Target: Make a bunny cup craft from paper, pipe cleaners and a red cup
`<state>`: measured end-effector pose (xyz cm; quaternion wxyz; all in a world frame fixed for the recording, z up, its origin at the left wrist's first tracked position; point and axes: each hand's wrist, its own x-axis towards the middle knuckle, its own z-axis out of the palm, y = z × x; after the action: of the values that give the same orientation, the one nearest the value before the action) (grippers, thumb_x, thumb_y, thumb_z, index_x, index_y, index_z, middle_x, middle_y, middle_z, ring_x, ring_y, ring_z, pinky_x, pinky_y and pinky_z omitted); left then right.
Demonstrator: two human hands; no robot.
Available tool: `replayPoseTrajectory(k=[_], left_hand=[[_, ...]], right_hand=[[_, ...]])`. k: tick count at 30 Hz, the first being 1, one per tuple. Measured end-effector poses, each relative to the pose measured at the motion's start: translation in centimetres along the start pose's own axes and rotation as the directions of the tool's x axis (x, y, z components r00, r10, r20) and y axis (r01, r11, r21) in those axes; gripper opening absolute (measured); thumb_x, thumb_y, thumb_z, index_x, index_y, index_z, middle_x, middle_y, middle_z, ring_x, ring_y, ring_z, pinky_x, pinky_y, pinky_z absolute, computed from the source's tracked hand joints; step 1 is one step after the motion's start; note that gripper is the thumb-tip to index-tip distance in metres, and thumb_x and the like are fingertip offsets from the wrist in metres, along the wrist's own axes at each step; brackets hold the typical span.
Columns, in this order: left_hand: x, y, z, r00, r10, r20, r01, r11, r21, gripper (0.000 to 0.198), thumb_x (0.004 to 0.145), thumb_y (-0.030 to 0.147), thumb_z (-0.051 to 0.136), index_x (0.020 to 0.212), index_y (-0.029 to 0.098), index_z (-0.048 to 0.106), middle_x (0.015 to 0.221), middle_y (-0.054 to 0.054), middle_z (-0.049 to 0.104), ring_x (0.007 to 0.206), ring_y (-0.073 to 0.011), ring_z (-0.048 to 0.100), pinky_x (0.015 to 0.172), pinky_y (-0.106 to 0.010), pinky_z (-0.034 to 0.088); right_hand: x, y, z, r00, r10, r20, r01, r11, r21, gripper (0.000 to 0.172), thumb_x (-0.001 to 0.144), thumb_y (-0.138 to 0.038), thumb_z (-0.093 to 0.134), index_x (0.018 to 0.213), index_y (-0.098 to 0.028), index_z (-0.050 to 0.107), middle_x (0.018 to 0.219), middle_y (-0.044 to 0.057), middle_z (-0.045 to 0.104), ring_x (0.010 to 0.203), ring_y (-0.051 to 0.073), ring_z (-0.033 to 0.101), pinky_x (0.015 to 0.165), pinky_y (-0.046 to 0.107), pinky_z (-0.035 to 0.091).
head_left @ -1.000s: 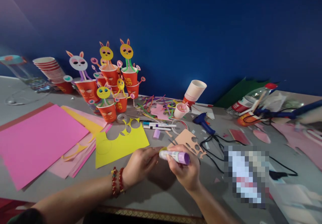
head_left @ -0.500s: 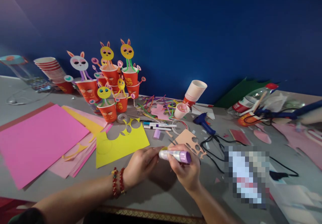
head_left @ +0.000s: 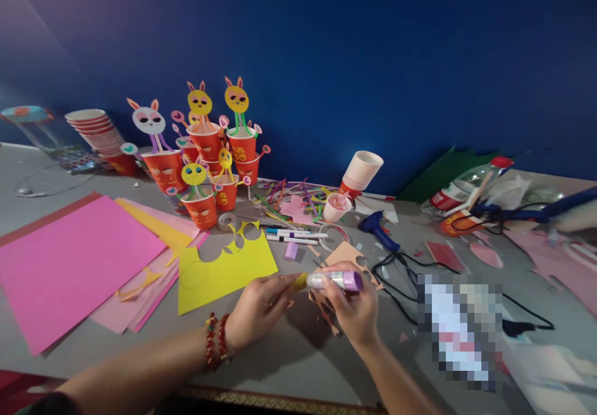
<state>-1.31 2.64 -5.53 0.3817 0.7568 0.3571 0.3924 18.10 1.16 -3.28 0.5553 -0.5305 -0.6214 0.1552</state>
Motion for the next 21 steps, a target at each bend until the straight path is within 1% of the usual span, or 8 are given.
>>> replayPoseTrajectory(k=[5, 8, 13, 17, 21], left_hand=[[0.02, 0.21, -0.05, 1.0, -0.009, -0.006, 0.008, 0.999, -0.049, 0.03, 0.097, 0.02, 0.051, 0.122, 0.018, 0.068, 0.099, -0.008, 0.078, 0.085, -0.017, 0.073, 0.076, -0.023, 0.058], [0.04, 0.31, -0.12, 1.0, -0.009, -0.008, 0.009, 0.999, -0.044, 0.029, 0.097, 0.019, 0.051, 0.12, 0.018, 0.068, 0.097, -0.007, 0.078, 0.085, -0.0168, 0.073, 0.077, -0.023, 0.057], [-0.08, 0.08, -0.04, 1.0, 0.002, 0.021, -0.001, 1.0, -0.03, 0.031, 0.096, 0.016, 0.051, 0.122, 0.021, 0.068, 0.103, -0.006, 0.078, 0.09, -0.0173, 0.073, 0.081, -0.024, 0.056], [-0.13, -0.11, 0.09, 1.0, 0.004, 0.023, -0.003, 0.999, -0.044, 0.03, 0.096, 0.017, 0.051, 0.12, 0.02, 0.068, 0.101, -0.007, 0.078, 0.088, -0.0169, 0.073, 0.079, -0.023, 0.056], [-0.16, -0.2, 0.15, 0.999, -0.014, 0.031, 0.015, 0.999, -0.052, 0.029, 0.096, 0.017, 0.051, 0.118, 0.02, 0.069, 0.099, -0.006, 0.077, 0.086, -0.0165, 0.072, 0.078, -0.023, 0.056]], right_hand=[[0.09, 0.1, -0.05, 1.0, 0.014, 0.013, -0.014, 1.0, 0.023, 0.005, 0.082, -0.026, 0.066, 0.079, -0.021, 0.066, 0.068, 0.0, 0.068, 0.056, 0.017, 0.066, 0.051, 0.024, 0.052], [0.14, 0.11, -0.09, 0.999, 0.032, -0.018, -0.032, 0.999, 0.01, 0.006, 0.081, -0.025, 0.066, 0.077, -0.021, 0.065, 0.065, -0.001, 0.067, 0.052, 0.016, 0.064, 0.049, 0.023, 0.051], [0.38, 0.02, -0.08, 0.999, 0.038, -0.008, -0.038, 0.998, 0.051, 0.005, 0.082, -0.024, 0.065, 0.078, -0.021, 0.065, 0.067, -0.001, 0.067, 0.052, 0.015, 0.064, 0.048, 0.022, 0.051], [0.48, 0.14, -0.14, 0.999, 0.043, -0.022, -0.043, 0.999, 0.011, 0.007, 0.08, -0.025, 0.065, 0.075, -0.021, 0.065, 0.064, -0.001, 0.067, 0.053, 0.016, 0.064, 0.05, 0.023, 0.051], [0.4, 0.03, -0.2, 0.998, 0.061, 0.001, -0.061, 0.997, 0.036, 0.006, 0.082, -0.027, 0.065, 0.079, -0.021, 0.065, 0.066, 0.0, 0.068, 0.054, 0.016, 0.065, 0.051, 0.023, 0.051]])
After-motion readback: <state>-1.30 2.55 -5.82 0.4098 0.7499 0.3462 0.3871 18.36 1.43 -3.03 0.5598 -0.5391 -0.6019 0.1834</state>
